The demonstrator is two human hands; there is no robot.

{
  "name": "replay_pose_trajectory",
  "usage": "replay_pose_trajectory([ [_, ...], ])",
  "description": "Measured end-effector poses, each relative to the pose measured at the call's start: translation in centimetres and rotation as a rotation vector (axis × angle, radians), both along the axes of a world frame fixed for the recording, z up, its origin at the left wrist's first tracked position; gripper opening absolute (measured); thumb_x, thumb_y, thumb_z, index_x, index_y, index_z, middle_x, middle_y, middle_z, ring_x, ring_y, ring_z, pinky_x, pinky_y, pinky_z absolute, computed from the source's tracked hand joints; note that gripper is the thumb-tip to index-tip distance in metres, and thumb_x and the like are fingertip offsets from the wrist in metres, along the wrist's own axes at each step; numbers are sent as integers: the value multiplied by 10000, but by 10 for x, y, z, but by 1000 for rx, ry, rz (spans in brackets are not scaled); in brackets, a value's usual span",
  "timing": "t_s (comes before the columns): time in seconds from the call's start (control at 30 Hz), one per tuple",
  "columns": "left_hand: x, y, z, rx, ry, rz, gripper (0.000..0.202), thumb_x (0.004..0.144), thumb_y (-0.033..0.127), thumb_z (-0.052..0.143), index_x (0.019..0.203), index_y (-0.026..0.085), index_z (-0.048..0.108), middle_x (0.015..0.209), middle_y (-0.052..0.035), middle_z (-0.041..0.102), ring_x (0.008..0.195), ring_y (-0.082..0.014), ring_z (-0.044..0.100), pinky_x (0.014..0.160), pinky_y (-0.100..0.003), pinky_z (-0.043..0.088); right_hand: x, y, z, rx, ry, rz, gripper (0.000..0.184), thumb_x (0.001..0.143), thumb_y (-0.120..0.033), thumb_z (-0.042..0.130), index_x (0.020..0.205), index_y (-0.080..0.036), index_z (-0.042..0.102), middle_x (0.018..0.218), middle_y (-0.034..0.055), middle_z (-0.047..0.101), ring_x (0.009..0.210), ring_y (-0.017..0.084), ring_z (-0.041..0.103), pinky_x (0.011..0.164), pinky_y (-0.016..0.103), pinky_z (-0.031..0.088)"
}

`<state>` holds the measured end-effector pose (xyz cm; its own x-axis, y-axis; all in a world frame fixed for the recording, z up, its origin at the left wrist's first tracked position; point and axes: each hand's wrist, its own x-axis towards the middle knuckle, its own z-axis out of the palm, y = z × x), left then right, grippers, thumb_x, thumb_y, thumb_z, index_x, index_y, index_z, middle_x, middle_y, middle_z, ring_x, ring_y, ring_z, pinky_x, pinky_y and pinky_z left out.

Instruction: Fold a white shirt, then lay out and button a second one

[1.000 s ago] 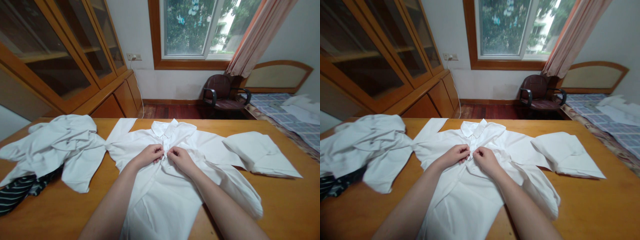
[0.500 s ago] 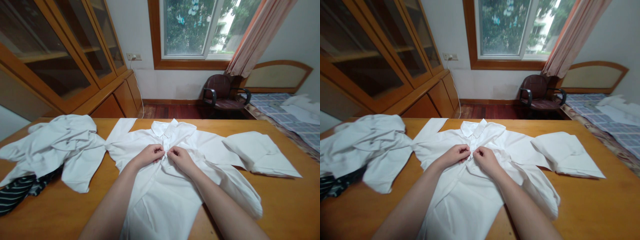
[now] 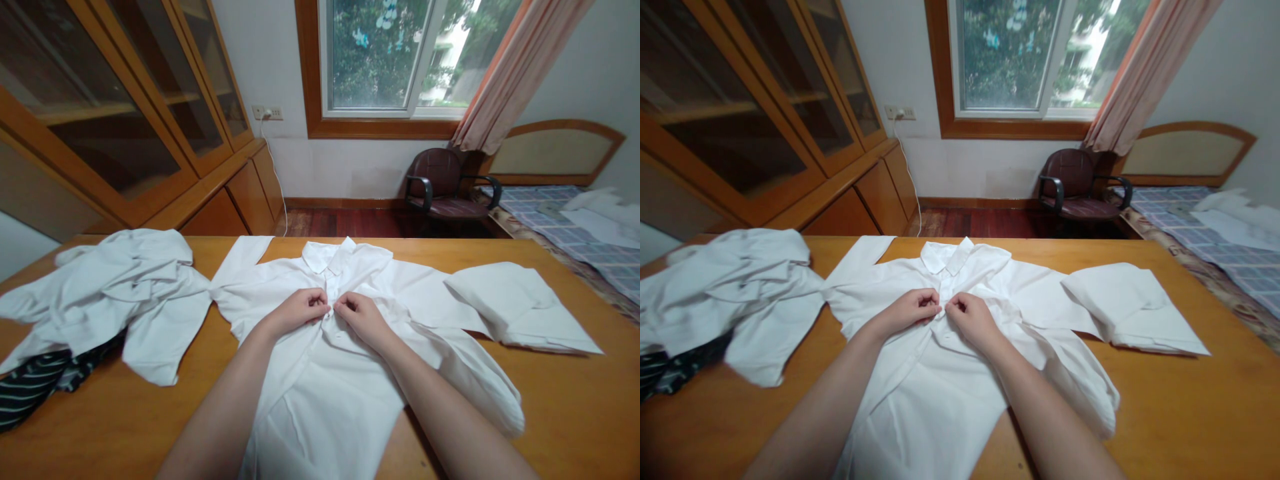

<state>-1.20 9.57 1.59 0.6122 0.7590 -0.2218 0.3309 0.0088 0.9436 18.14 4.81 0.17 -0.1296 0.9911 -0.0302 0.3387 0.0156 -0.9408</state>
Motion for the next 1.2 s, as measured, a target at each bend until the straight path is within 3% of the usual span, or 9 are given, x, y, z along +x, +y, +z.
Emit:
replay_pose_trajectory([
  [0.77, 1, 2, 1, 100, 50, 17, 201, 777, 356, 623, 776, 174, 535, 593, 75, 446, 532, -88, 392, 517, -204, 283, 0, 0, -3, 14, -4, 21, 209, 861, -353, 558, 752, -186, 621, 621, -20, 573, 602, 130, 516, 573, 226, 370],
  [1.2, 4, -1, 1, 83, 42, 43, 201, 802, 372, 598, 782, 180, 543, 567, 68, 484, 511, -98, 425, 517, -213, 306, 1, 0, -3, 25, -7, 27, 198, 865, -339, 552, 773, -185, 635, 648, -15, 589, 616, 133, 526, 584, 230, 381],
])
